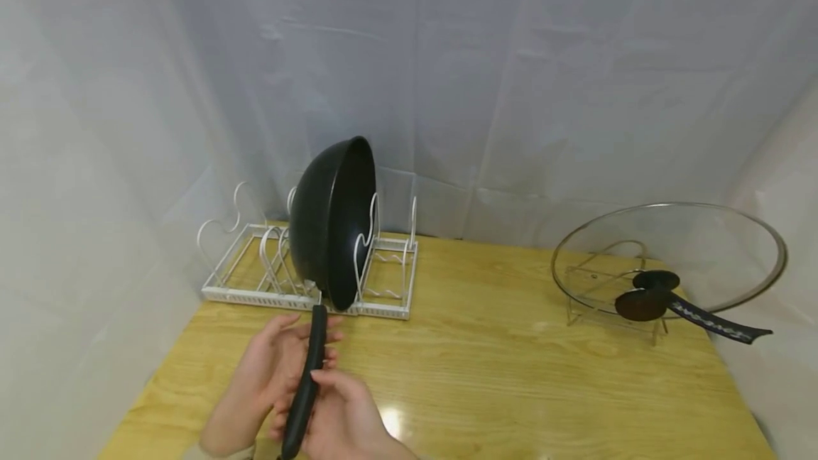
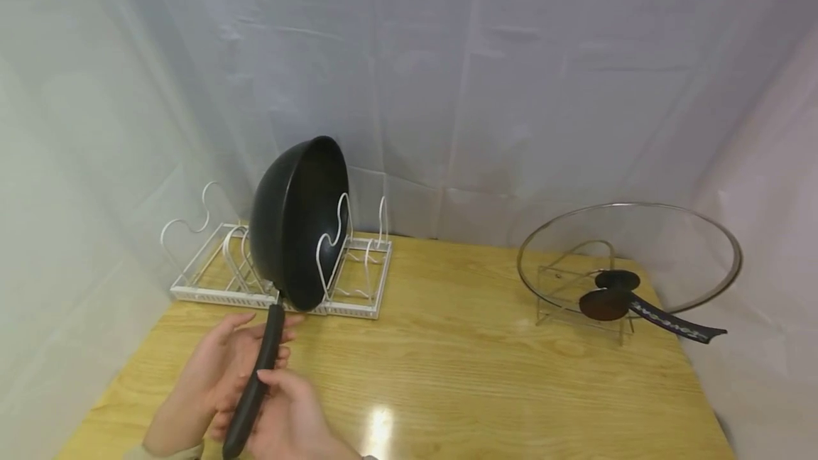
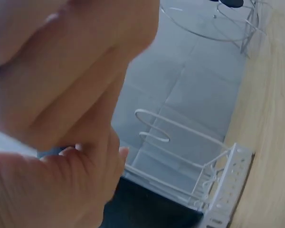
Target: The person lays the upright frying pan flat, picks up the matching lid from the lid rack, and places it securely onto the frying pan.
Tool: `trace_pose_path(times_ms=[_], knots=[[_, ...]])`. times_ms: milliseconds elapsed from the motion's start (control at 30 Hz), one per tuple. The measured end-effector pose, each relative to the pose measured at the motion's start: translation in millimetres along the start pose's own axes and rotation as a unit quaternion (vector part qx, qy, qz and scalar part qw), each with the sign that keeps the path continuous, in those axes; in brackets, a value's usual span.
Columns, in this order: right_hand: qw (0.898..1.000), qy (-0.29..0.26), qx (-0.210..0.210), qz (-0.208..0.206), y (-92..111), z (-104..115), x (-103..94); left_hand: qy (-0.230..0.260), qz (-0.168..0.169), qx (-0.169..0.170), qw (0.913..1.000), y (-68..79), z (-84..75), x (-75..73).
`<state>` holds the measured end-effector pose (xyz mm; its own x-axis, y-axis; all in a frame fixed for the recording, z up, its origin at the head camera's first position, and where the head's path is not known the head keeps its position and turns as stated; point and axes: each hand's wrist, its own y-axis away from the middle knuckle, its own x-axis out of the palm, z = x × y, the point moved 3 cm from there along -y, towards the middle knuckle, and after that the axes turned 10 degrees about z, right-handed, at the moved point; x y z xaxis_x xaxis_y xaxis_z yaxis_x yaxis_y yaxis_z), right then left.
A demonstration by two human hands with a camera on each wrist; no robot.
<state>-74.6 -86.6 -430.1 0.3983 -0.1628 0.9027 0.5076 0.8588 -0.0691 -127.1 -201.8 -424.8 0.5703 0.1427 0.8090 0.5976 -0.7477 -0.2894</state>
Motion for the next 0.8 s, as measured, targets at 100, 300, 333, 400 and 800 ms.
trace_pose_path(times_ms=[100, 300, 333, 400, 800], knots=[[1.000, 0.007, 0.017, -0.001, -2, -3, 0.0, 0.004, -0.027, 0.002, 0.9996, -2.6, -2.2, 1.8], [0.998, -0.012, 0.063, -0.003, -4, -12, 0.6, -0.043, -0.134, -0.033, 0.9895, -7.6, -7.3, 10.5], [0.997, -0.015, 0.071, -0.005, -4, -13, 1.1, -0.054, -0.146, -0.040, 0.9870, -8.7, -7.7, 12.6], [0.997, -0.013, 0.073, -0.013, -6, -15, 2.4, -0.071, -0.164, -0.051, 0.9825, -10.8, -8.1, 16.9], [0.991, 0.016, -0.053, -0.125, -9, -25, 7.5, -0.233, -0.316, -0.100, 0.9140, -20.1, 1.5, 36.7]])
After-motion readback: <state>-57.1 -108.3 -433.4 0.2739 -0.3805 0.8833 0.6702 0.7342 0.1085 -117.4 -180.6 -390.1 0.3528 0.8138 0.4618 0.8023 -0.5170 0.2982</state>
